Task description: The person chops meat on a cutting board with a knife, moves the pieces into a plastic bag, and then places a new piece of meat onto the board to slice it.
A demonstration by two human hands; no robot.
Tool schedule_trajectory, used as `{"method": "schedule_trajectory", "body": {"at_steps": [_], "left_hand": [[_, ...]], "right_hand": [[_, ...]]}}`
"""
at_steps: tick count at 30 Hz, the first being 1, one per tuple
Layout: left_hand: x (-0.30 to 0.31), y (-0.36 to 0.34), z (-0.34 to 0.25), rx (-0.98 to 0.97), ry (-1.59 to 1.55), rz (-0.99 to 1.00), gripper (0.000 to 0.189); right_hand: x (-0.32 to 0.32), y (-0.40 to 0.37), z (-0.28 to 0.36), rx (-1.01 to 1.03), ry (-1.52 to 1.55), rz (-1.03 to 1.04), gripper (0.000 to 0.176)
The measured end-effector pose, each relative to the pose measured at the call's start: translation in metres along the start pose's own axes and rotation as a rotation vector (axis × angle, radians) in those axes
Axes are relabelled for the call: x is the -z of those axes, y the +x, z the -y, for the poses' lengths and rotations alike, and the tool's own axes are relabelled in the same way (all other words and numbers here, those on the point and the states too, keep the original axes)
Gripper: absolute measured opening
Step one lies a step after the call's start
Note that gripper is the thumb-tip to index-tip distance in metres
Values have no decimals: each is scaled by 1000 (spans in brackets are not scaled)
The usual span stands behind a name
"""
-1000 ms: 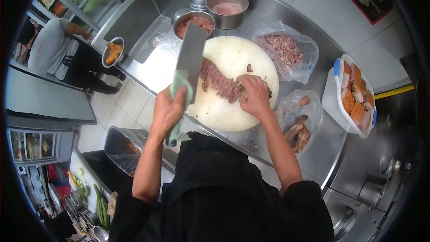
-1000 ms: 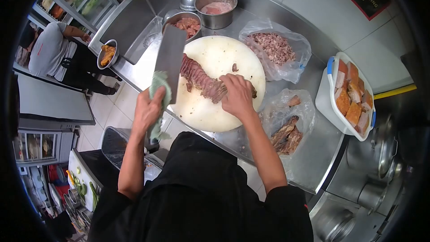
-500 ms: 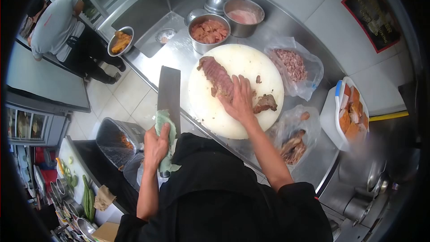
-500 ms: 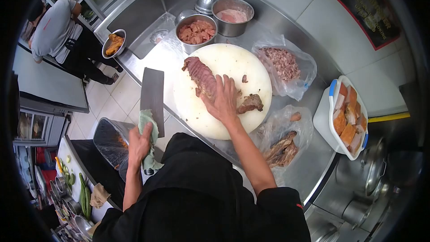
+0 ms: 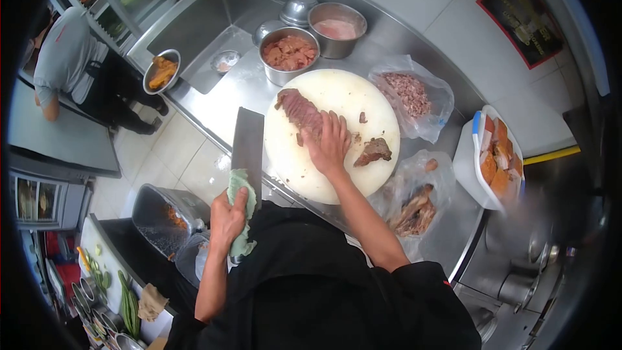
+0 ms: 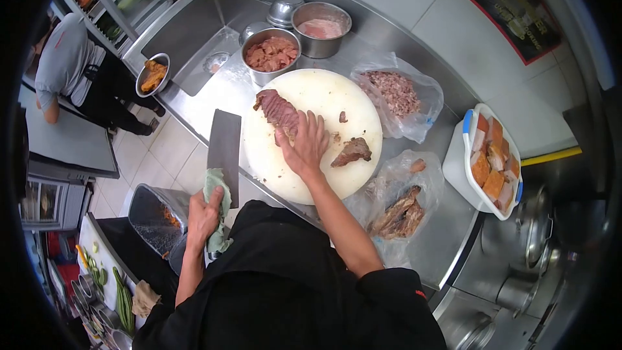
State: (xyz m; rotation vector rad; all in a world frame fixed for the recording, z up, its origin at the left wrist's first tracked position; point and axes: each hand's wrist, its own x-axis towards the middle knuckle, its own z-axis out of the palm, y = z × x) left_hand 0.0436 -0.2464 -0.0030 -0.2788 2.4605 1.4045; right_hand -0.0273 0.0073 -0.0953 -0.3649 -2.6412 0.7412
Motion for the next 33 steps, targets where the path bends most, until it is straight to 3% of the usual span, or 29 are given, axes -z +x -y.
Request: {"method": "schedule_trajectory", "body": {"at_steps": [3,5,7,11,15,17,24,30,33], "left_hand": [[0,5,5,-34,-11,1,40],[1,5,6,-41,-10,-1,41],[3,5,3,-56,3,-6,41],[1,4,5,-32,-20,0,41],[1,-1,6,-8,-6,8,41],[0,-2,8,-23,35,-25,40],[-2,-3,5,15,-39,17,39],[-6,-3,0,47,-41,50,39],[-8,-5,1,33,-35,39,38]], "right_hand": [[18,21,-30,12,78,-2,51],[51,40,-47,-67,217,2,35],[60,58,-67,-100,-28,-55,30],[49,76,-101,-52,-123,43,18],[41,76,-105,-75,-93,67,17],[36,76,-110,-78,50,-32,19],[56,70,-101,-149,314,50,15],[84,79,-129,-274,425,-14,17],[94,74,-133,-288,690,75,16]]}}
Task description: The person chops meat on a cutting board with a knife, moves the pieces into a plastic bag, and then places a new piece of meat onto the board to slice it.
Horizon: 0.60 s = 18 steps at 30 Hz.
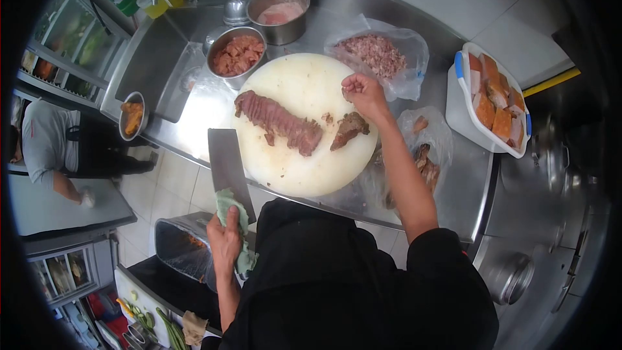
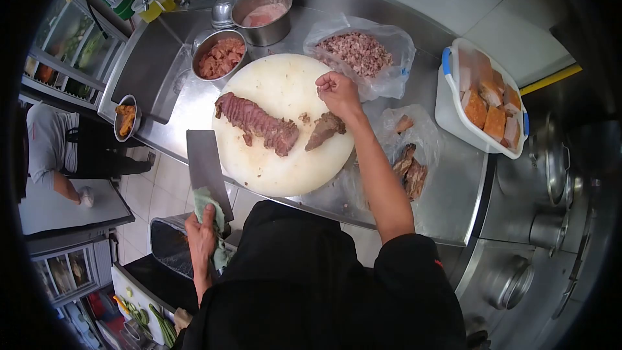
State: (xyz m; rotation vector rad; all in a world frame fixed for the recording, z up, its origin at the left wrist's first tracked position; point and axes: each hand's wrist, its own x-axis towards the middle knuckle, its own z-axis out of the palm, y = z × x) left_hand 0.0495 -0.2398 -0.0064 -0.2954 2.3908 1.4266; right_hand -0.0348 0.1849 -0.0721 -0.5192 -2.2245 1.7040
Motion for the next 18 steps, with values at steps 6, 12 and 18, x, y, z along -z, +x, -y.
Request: {"method": "schedule_trajectory", "body": {"at_steps": [6,12,18], "left_hand": [[-6,-4,-12,16,12,3,37],[-9,-11,-19,20,56,13,38],[-15,-13,-26,-27,177,45,37]], "right_hand": [[-2,-8,-8,-37,-260,-4,18],[10,-43,7,374,-648,-174,30],[1,-103,2,188,-708,4,55]]}}
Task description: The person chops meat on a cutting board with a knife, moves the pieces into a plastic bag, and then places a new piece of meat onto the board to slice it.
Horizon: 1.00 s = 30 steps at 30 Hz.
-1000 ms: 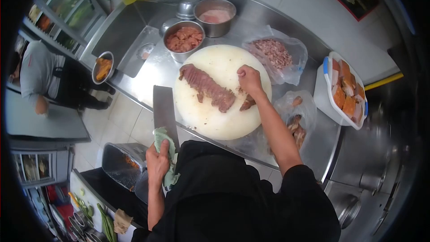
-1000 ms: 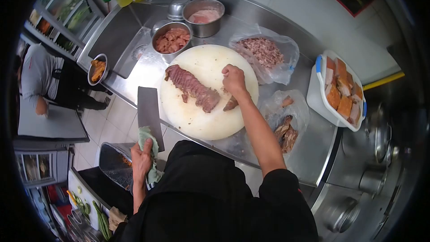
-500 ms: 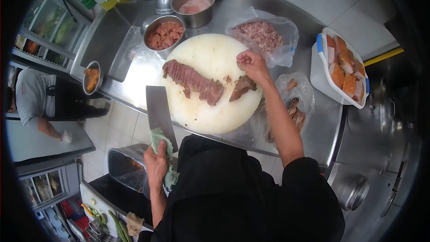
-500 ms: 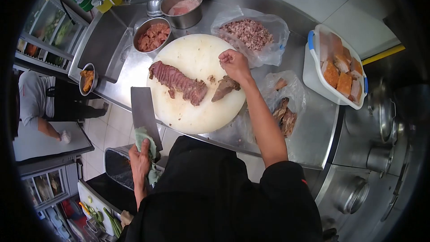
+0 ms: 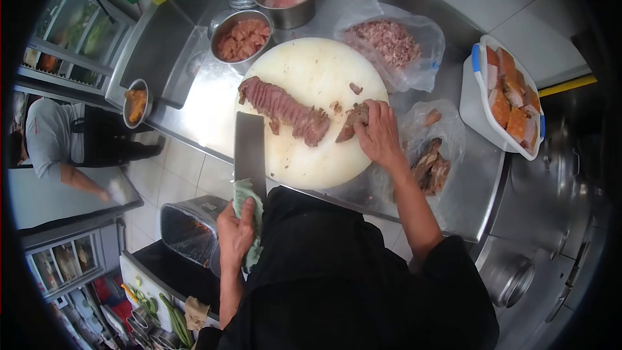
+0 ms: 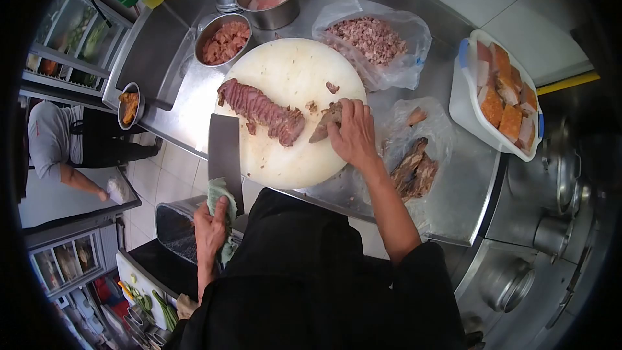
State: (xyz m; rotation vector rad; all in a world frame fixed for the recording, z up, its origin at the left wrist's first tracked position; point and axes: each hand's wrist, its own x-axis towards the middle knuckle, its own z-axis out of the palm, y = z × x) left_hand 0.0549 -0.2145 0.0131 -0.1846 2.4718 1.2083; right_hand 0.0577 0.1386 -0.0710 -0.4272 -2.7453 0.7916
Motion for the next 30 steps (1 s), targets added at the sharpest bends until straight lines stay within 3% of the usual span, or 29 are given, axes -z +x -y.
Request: {"method": "schedule_trajectory", "body": {"at_steps": [4,6,12,24,30], "left_hand": [[-7,5,-16,-62,123,90,36],[-15,6,-29,-122,171,122,35],[-40,14,-54,-243,418,230,34],[-72,25,-82,-570,598,278,25],[-60,22,-81,-534,751,333,25]], "right_hand": [[-14,-17,18,-29,22,-54,55],[-20,-23,25,-45,2,-198,54],[-37,-23,20,-56,75,-258,53],[-39,-29,34,-164,45,-246,55],[-40,-29,33,-121,19,-230,52]]}}
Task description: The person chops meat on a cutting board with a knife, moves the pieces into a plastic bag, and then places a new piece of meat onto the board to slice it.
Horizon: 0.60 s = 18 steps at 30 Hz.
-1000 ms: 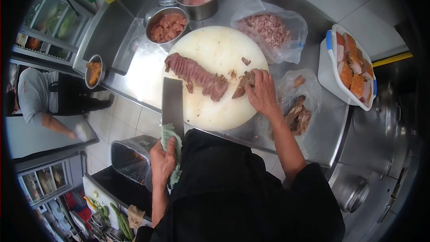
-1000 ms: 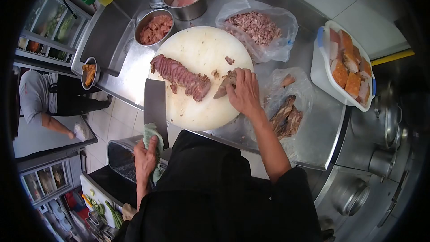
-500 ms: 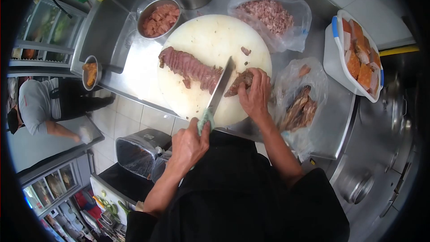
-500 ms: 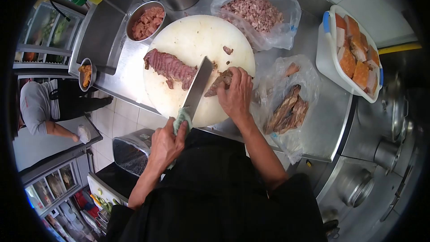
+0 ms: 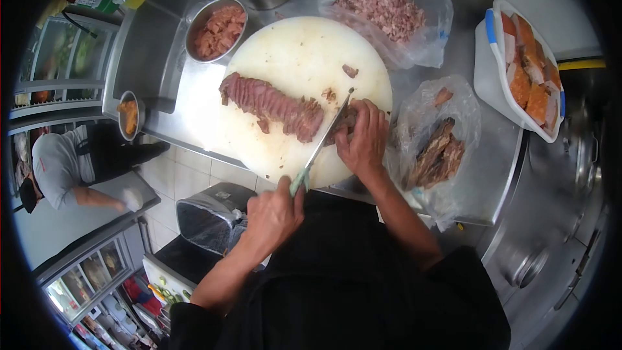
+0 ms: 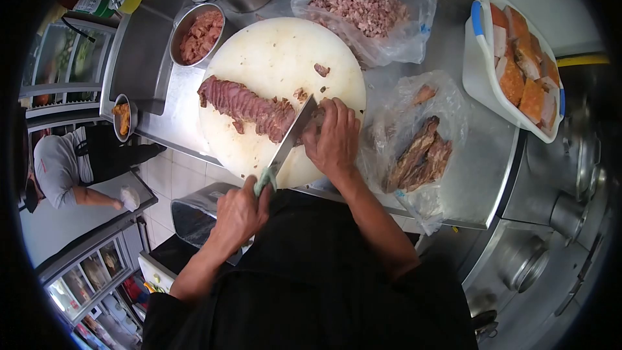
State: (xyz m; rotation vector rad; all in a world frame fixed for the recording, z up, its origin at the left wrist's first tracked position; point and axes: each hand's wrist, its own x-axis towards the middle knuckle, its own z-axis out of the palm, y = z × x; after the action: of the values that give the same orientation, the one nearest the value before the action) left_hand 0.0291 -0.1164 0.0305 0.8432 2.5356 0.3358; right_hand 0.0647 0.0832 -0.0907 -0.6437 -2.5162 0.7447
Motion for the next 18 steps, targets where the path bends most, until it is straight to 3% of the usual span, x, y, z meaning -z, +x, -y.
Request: {"method": "schedule_trajectory", "body": {"at_steps": [4,7,9,12,18], "left_hand": [[-11,39,-12,-2,-60,-39,25],[-13,32,-14,16,-53,-53,25],[-10,12,-13,77,-109,11,26],[-13,0,-5,62,-42,10,24],[-32,83,-26,-35,-169,-149,30]], "right_hand": [[-2,3,-4,25,-7,-13,51],[-5,2,-4,32,25,-6,50],[0,-1,0,73,18,106,51],[4,1,1,80,31,73,53],[1,0,-1,104,83,102,50]]}}
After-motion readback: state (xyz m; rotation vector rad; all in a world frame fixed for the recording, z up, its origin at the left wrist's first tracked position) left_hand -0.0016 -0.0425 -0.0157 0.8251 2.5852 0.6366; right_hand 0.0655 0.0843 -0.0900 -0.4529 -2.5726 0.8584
